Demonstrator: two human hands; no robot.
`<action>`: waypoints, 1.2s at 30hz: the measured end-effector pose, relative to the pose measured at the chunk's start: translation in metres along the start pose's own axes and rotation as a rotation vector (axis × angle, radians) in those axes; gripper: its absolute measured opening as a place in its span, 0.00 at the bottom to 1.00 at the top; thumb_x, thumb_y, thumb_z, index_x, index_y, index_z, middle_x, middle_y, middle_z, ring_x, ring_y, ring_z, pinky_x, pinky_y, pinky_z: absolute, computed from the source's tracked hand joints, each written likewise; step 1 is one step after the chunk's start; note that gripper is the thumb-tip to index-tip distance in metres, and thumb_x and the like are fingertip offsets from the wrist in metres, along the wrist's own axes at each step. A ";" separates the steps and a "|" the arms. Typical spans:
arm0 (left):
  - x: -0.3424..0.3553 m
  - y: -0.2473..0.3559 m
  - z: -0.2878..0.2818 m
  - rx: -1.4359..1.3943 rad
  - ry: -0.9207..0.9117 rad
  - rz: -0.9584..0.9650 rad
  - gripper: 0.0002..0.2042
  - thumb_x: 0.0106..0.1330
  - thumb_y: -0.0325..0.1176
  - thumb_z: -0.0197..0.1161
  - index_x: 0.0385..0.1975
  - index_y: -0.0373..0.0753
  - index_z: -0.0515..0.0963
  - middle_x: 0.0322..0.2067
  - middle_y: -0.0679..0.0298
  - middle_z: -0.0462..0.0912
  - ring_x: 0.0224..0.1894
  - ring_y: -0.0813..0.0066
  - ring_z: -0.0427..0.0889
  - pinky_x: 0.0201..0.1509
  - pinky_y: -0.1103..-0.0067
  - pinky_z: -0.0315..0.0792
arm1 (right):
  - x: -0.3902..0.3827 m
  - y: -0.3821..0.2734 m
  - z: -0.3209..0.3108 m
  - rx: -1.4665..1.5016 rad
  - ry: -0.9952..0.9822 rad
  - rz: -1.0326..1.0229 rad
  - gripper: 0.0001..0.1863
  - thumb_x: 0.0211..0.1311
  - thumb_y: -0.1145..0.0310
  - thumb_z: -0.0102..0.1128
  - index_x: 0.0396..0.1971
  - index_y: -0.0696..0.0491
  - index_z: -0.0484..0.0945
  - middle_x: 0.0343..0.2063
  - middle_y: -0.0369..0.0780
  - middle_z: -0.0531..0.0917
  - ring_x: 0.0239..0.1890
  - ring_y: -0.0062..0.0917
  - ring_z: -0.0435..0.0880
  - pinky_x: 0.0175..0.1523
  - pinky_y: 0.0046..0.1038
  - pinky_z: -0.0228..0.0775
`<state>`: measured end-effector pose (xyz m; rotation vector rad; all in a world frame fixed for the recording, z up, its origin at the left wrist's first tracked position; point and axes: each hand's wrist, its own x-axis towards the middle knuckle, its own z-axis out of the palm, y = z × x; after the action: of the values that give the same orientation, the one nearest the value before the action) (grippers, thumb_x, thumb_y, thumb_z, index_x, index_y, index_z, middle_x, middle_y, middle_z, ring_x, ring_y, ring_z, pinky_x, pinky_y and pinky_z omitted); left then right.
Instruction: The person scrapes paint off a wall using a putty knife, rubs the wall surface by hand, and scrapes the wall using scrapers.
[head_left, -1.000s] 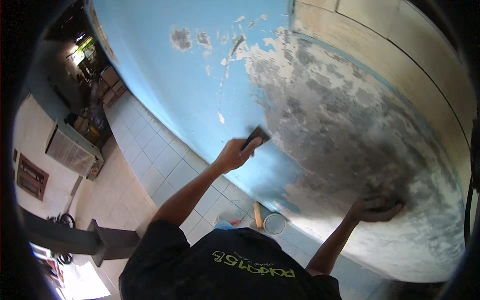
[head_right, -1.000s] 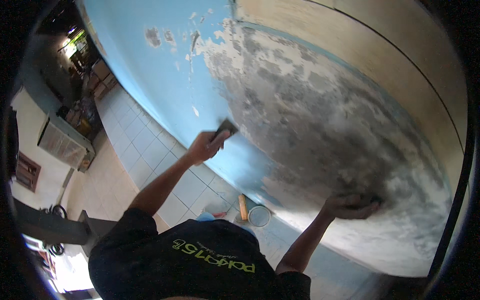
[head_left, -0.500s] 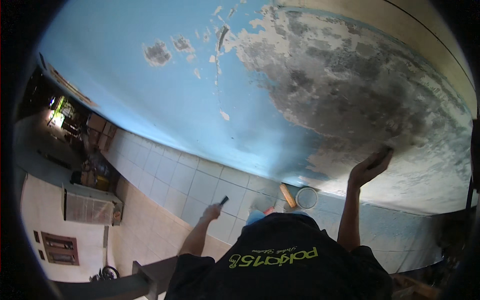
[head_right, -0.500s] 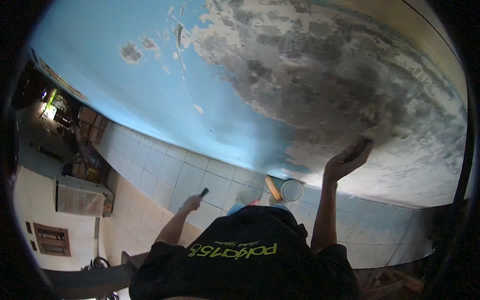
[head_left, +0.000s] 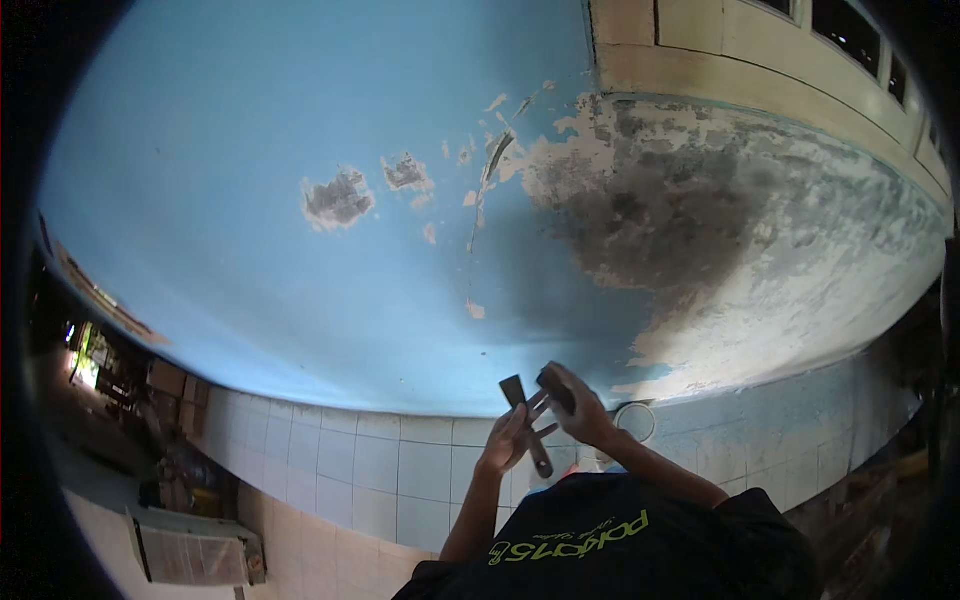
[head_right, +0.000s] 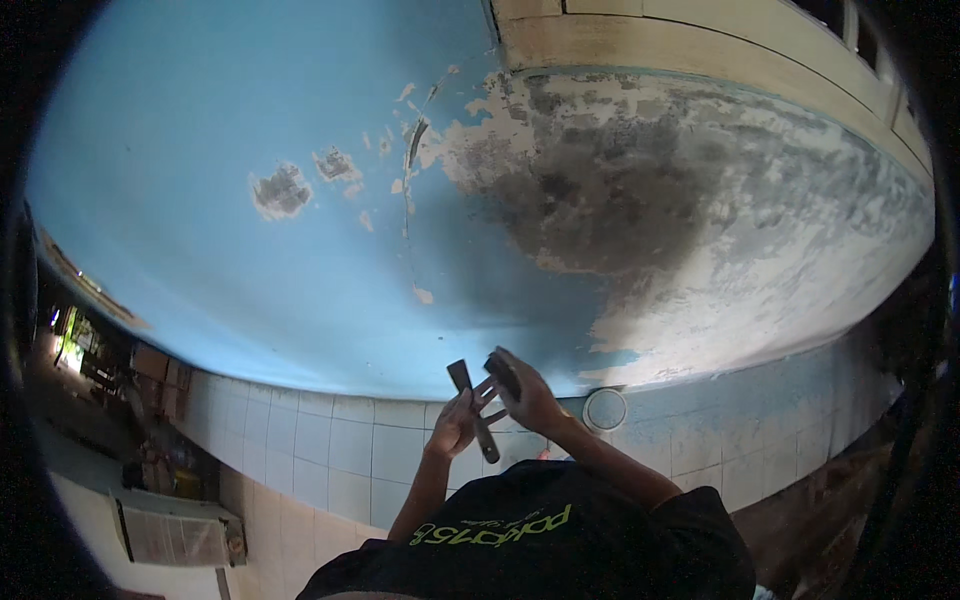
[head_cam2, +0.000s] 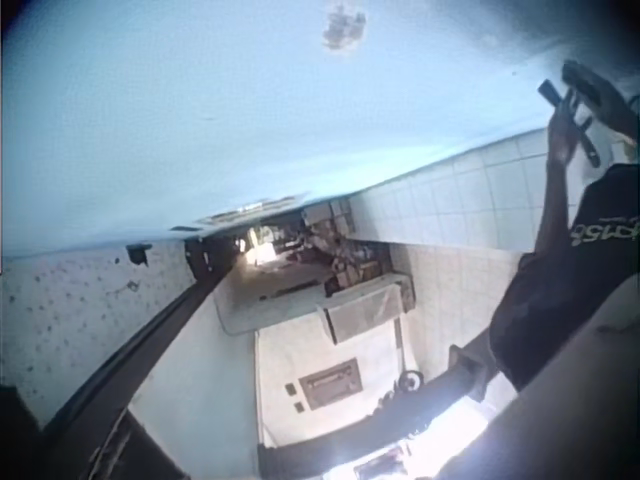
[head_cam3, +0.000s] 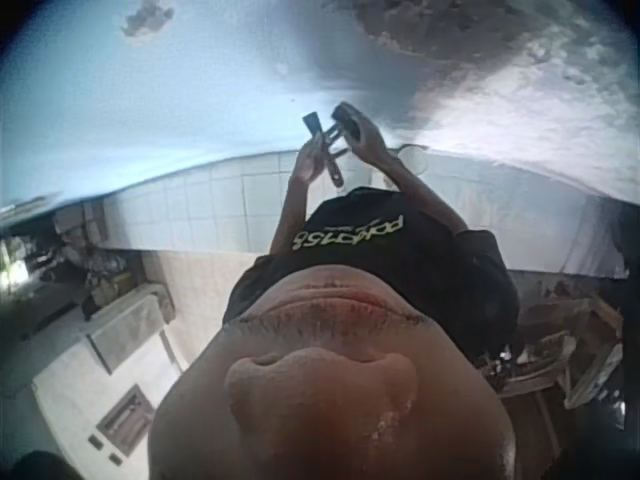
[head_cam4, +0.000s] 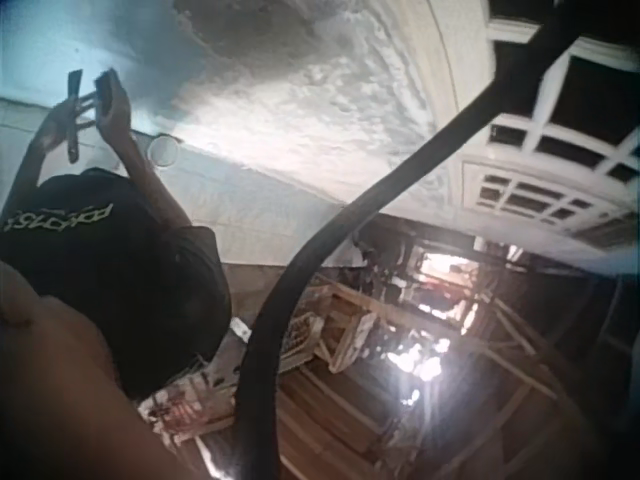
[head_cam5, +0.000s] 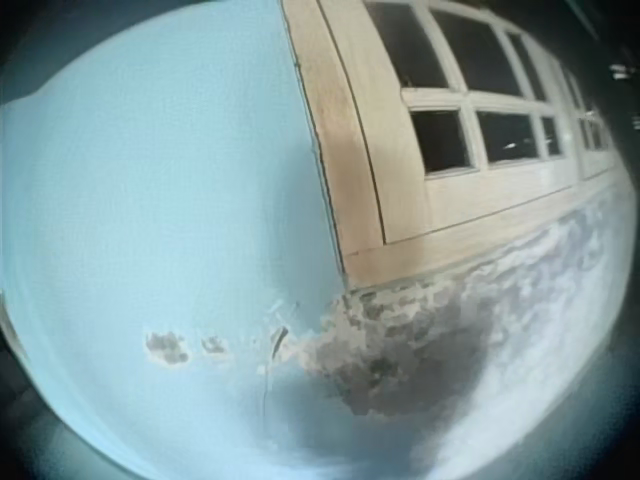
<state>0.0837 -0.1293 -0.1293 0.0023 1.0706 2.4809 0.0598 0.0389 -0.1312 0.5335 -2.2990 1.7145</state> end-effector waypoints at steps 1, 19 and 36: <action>0.009 -0.003 -0.012 -0.014 -0.028 -0.055 0.15 0.72 0.43 0.43 0.36 0.37 0.72 0.50 0.54 0.71 0.54 0.63 0.70 0.56 0.62 0.68 | -0.003 -0.001 0.010 -0.138 -0.058 -0.020 0.32 0.51 0.75 0.61 0.58 0.56 0.63 0.55 0.50 0.70 0.61 0.40 0.65 0.63 0.36 0.57; 0.001 0.035 -0.022 1.154 -0.021 0.374 0.12 0.64 0.33 0.56 0.32 0.28 0.76 0.32 0.52 0.71 0.36 0.61 0.71 0.37 0.72 0.66 | -0.001 -0.060 0.054 0.278 0.064 0.342 0.18 0.68 0.63 0.45 0.47 0.62 0.69 0.35 0.45 0.77 0.37 0.24 0.78 0.39 0.27 0.71; -0.023 0.044 -0.094 1.243 0.329 0.214 0.17 0.64 0.43 0.58 0.37 0.34 0.81 0.29 0.52 0.78 0.34 0.64 0.75 0.40 0.72 0.69 | -0.012 -0.018 -0.041 0.410 0.359 0.730 0.11 0.68 0.65 0.42 0.43 0.55 0.67 0.20 0.37 0.76 0.15 0.15 0.69 0.18 0.20 0.62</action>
<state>0.0711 -0.2301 -0.1610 0.0863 2.6574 1.5795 0.0771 0.0752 -0.1083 -0.6049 -1.9932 2.3660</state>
